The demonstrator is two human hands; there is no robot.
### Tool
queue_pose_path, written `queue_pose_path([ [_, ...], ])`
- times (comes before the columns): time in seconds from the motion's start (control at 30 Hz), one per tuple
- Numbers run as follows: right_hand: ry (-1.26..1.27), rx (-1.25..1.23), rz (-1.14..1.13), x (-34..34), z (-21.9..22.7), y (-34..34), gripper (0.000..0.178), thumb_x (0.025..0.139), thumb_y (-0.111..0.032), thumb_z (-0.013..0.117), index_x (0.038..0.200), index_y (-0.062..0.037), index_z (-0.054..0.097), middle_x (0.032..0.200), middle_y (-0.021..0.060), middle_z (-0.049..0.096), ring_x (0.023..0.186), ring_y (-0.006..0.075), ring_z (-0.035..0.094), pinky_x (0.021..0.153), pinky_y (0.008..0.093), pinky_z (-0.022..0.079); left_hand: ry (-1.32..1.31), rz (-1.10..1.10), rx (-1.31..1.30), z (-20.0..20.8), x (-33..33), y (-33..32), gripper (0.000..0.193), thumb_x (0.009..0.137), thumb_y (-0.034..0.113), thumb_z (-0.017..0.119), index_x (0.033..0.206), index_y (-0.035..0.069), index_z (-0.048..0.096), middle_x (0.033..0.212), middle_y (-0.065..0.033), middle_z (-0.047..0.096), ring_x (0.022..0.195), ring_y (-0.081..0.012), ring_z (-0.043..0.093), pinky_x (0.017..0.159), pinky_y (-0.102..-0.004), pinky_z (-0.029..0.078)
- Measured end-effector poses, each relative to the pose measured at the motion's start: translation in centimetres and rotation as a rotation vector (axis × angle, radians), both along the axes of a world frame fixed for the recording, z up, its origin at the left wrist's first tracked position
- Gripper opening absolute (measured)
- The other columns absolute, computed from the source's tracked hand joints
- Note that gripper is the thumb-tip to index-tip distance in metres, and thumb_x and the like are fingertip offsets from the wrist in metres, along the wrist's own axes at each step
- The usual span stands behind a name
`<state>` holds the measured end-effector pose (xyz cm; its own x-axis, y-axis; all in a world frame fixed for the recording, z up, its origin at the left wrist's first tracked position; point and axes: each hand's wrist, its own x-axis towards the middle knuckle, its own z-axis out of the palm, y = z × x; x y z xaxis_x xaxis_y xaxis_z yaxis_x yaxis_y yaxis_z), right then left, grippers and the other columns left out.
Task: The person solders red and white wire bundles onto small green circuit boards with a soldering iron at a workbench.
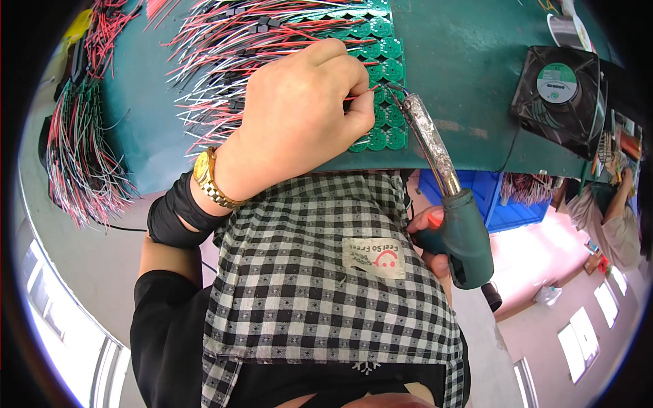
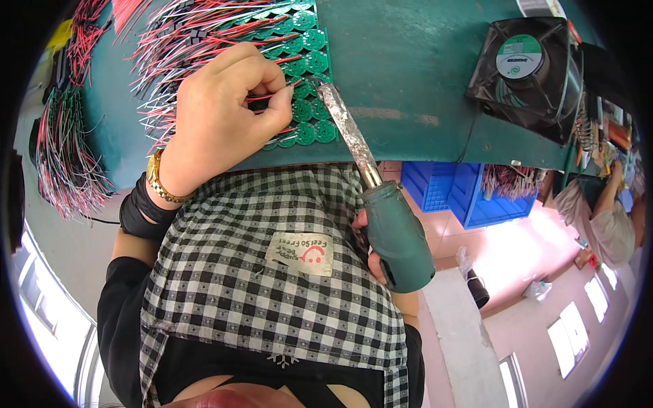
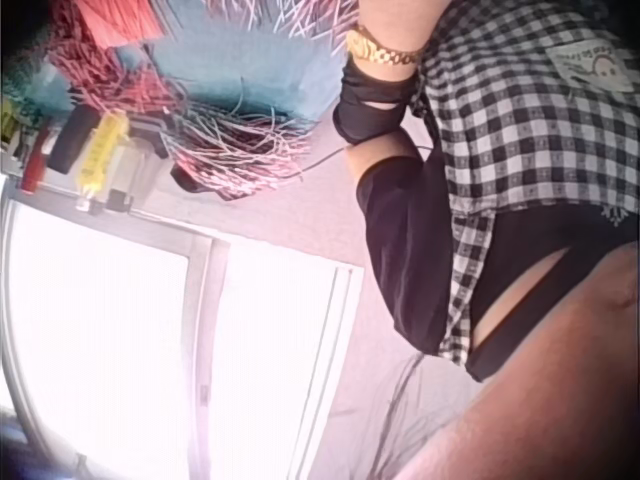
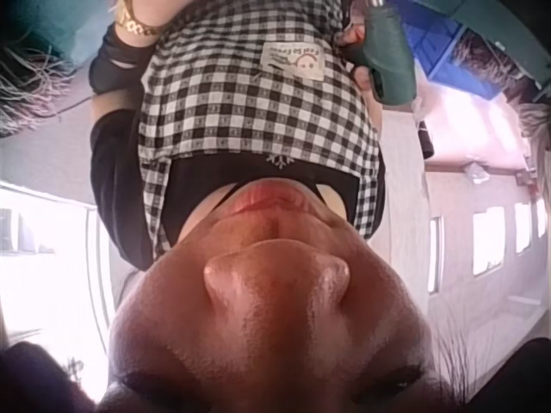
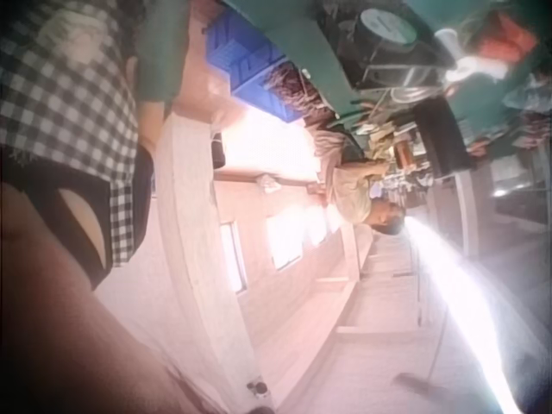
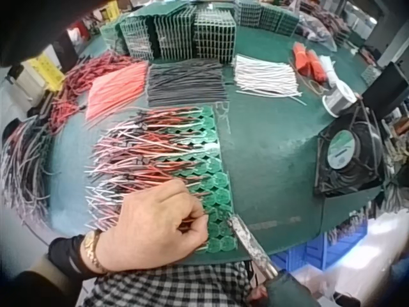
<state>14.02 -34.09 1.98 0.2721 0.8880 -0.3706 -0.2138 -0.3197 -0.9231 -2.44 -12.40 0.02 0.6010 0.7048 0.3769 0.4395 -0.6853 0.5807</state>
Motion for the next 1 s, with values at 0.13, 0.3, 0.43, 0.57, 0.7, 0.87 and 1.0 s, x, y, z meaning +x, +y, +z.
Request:
queue_pose_path([
  [0.13, -0.006, 0.069, 0.082, 1.1, -1.6, -1.6, 0.066, 0.071, -0.040, 0.079, 0.115, -0.0027, 0.046, 0.097, 0.0133, 0.056, 0.085, 0.0242, 0.059, 0.068, 0.0327, 0.050, -0.010, 0.010, 0.015, 0.0, 0.1, 0.0, 0.012, 0.067, 0.003, 0.069, 0.068, 0.005, 0.057, 0.065, -0.0024, 0.054, 0.053, -0.0149, 0.056, 0.049, -0.0252, 0.046],
  [0.3, -0.054, 0.018, 0.084, 0.8, -1.1, -1.0, 0.063, 0.072, -0.045, 0.076, 0.110, -0.0015, 0.050, 0.094, 0.0108, 0.057, 0.083, 0.0213, 0.058, 0.069, 0.0314, 0.048, 0.061, 0.016, 0.087, -0.2, 0.2, 0.0, 0.015, 0.066, 0.004, 0.071, 0.068, 0.007, 0.056, 0.067, -0.0017, 0.053, 0.053, -0.0162, 0.055, 0.048, -0.0261, 0.045],
  [0.43, -0.093, -0.025, 0.082, 0.6, -0.6, -0.5, 0.062, 0.072, -0.049, 0.074, 0.106, -0.0005, 0.054, 0.091, 0.0087, 0.059, 0.081, 0.0190, 0.058, 0.070, 0.0303, 0.048, 0.057, 0.015, 0.097, -0.2, 0.2, -0.1, 0.016, 0.065, 0.005, 0.072, 0.068, 0.007, 0.056, 0.068, -0.0016, 0.053, 0.054, -0.0167, 0.056, 0.048, -0.0262, 0.045],
  [0.57, -0.128, -0.069, 0.090, 0.5, -0.4, -0.3, 0.063, 0.073, -0.053, 0.072, 0.102, 0.0004, 0.057, 0.089, 0.0067, 0.060, 0.080, 0.0167, 0.058, 0.071, 0.0293, 0.047, 0.035, 0.024, 0.055, -0.3, 0.2, -0.1, 0.016, 0.066, 0.005, 0.072, 0.068, 0.007, 0.056, 0.067, -0.0012, 0.053, 0.054, -0.0152, 0.056, 0.048, -0.0255, 0.045],
  [0.7, -0.117, 0.053, 0.129, 1.7, -0.9, -1.5, 0.057, 0.074, -0.035, 0.076, 0.112, -0.0010, 0.050, 0.097, 0.0131, 0.057, 0.087, 0.0222, 0.057, 0.070, 0.0308, 0.049, 0.019, 0.000, 0.007, -0.1, 0.0, 0.1, 0.016, 0.067, 0.006, 0.072, 0.067, 0.006, 0.057, 0.065, -0.0009, 0.054, 0.053, -0.0138, 0.056, 0.048, -0.0249, 0.045],
  [0.87, -0.283, -0.006, -0.002, 0.0, 0.8, 1.0, 0.024, 0.087, -0.024, 0.059, 0.093, -0.0011, 0.059, 0.076, 0.0034, 0.058, 0.062, 0.0082, 0.052, 0.051, 0.0195, 0.039, 0.006, -0.011, 0.008, -0.2, 0.7, 0.2, 0.016, 0.067, 0.006, 0.073, 0.066, 0.006, 0.057, 0.064, -0.0009, 0.054, 0.053, -0.0141, 0.056, 0.048, -0.0253, 0.045],
  [1.0, 0.035, -0.333, -0.160, -0.5, 1.2, 1.1, 0.015, 0.085, -0.017, 0.058, 0.087, -0.0022, 0.060, 0.073, 0.0031, 0.058, 0.056, 0.0047, 0.046, 0.043, 0.0187, 0.029, 0.024, 0.038, 0.023, -0.2, -0.4, -0.1, 0.016, 0.067, 0.007, 0.073, 0.066, 0.006, 0.057, 0.065, -0.0008, 0.054, 0.052, -0.0145, 0.056, 0.047, -0.0257, 0.044],
])
